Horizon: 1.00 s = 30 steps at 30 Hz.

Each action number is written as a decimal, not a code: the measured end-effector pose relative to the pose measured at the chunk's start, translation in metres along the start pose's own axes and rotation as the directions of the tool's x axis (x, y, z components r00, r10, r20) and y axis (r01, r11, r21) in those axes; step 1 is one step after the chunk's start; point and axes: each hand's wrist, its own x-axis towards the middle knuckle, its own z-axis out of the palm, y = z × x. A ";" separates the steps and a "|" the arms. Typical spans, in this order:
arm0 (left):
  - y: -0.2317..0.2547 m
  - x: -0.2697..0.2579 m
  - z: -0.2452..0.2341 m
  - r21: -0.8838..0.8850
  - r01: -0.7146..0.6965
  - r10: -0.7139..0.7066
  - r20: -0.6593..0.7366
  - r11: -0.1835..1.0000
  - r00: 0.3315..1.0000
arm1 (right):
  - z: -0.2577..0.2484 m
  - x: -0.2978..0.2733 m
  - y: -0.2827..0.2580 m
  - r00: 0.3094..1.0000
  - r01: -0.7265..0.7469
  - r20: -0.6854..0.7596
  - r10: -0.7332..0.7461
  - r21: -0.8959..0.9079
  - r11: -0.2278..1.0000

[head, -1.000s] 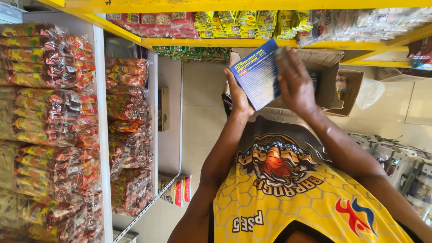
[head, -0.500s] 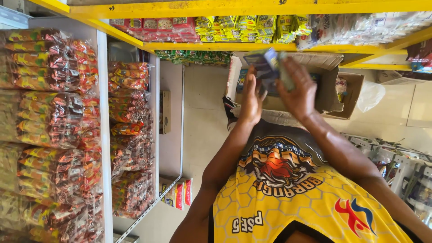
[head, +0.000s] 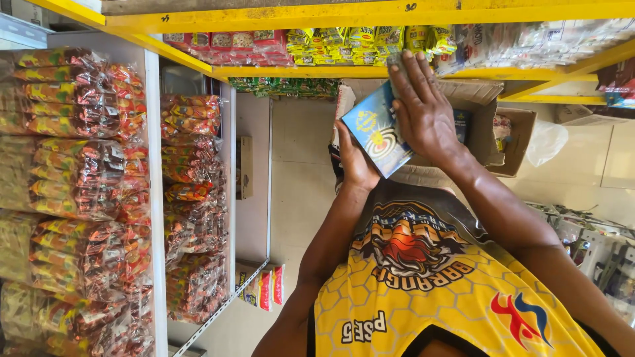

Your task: Cleaning and wiping down boxes of mosquito coils in a grocery store aisle.

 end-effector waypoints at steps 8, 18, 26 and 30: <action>0.000 0.039 -0.069 0.101 0.023 0.005 -0.276 0.995 0.961 | 0.023 -0.031 -0.042 0.978 0.209 -0.014 -0.209 0.053 0.976; 0.012 0.022 -0.015 0.099 0.043 -0.026 -0.168 0.994 0.985 | -0.010 -0.006 -0.005 0.996 0.010 0.094 -0.009 -0.009 1.000; 0.068 0.064 -0.012 0.192 0.129 -0.112 -0.098 0.973 0.989 | -0.008 -0.031 0.012 0.990 -0.142 0.054 0.132 0.353 0.925; 0.096 0.095 0.019 0.256 0.094 -0.090 -0.027 0.962 0.996 | -0.019 -0.005 0.025 0.992 -0.128 0.069 0.109 0.435 0.891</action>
